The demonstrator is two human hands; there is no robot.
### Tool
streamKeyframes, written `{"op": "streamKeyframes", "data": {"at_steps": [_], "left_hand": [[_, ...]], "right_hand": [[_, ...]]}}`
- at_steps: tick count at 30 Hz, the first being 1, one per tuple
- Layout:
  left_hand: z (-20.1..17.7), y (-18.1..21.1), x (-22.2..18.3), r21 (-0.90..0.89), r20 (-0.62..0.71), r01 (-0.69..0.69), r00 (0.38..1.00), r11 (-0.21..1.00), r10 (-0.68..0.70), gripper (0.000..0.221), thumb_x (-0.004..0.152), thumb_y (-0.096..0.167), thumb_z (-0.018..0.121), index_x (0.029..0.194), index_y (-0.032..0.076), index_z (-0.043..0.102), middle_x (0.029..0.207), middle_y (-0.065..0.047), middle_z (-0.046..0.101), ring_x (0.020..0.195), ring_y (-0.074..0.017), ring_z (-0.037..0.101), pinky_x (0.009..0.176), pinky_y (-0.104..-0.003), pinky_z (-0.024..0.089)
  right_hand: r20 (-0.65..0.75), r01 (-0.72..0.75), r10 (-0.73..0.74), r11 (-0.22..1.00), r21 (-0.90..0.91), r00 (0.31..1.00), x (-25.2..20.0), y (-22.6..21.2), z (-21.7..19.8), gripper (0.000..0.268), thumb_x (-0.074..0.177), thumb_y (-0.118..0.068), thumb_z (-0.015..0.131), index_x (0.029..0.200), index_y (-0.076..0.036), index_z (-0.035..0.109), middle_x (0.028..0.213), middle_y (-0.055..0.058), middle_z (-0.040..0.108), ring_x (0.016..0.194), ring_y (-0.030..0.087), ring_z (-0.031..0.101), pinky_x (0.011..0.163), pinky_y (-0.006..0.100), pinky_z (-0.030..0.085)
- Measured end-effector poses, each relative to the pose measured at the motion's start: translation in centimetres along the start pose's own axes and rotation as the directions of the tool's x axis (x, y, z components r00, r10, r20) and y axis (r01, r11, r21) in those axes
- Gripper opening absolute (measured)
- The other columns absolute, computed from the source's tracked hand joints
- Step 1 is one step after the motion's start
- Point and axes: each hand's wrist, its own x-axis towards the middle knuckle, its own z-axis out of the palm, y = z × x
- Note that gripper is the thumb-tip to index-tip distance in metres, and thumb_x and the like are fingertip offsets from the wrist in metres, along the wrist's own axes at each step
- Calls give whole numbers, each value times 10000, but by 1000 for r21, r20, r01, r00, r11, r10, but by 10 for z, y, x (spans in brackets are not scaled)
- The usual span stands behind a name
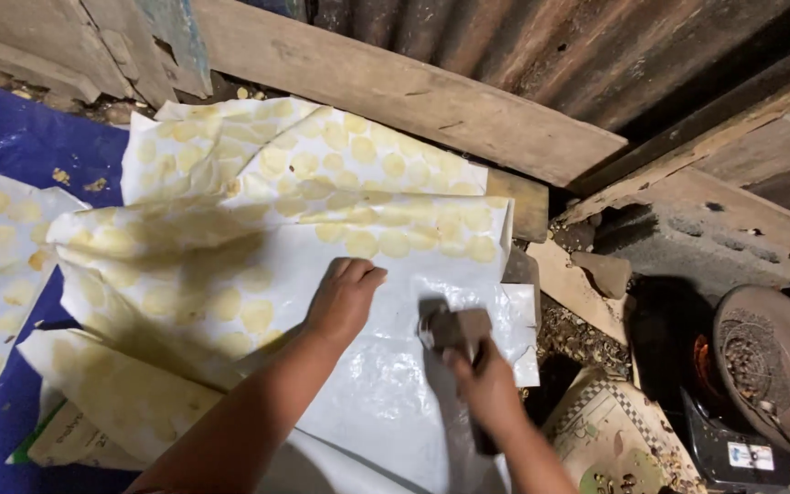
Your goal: Cracking nuts manually using a stone and a wooden mallet
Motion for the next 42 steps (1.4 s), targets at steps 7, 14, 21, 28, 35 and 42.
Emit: {"op": "streamKeyframes", "data": {"at_steps": [7,14,21,28,35,42], "left_hand": [[36,22,40,52,96,130,986,990,-134,64,852,256,684,889,204,692,933,-4,627,973,-248,609,844,-410,456],[12,8,19,16,-9,24,1000,1000,-23,30,893,180,713,914,163,700,888,-55,626,913,-285,635,810,-394,506],[-16,12,-7,41,-46,74,996,996,-72,64,912,189,721,969,186,750,918,-28,640,908,-258,641,823,-389,483],[9,2,16,-3,-77,65,995,998,-65,117,845,205,765,920,152,693,936,-49,631,943,-287,634,847,-402,495],[74,18,26,-10,36,169,985,986,-168,130,885,227,688,824,117,720,894,-63,643,952,-283,614,895,-411,450],[2,7,25,-27,17,120,993,992,-119,70,892,190,648,883,132,686,826,-80,587,902,-315,611,816,-427,484]], "right_hand": [[-410,445,-343,876,185,845,7,-93,-97,245,1003,-274,625,1055,-39,581,655,116,675,620,294,687,654,428,537],[-97,320,-341,929,-185,935,89,-47,32,445,990,-362,582,1112,59,507,808,363,682,795,510,726,671,577,600],[56,247,-241,955,-162,969,84,-83,-26,496,969,-432,599,1162,21,545,1025,363,695,1062,566,654,894,662,530],[8,267,-267,960,-83,964,91,-81,-1,477,978,-414,604,1154,21,519,932,325,691,955,512,702,782,576,590],[-362,487,-430,870,79,827,19,-118,-80,210,1020,-212,640,1019,-72,483,469,61,606,463,280,645,525,405,526],[-196,287,-323,939,-190,926,89,-44,37,414,985,-340,613,1121,33,498,718,249,688,695,419,739,544,493,627]]}}
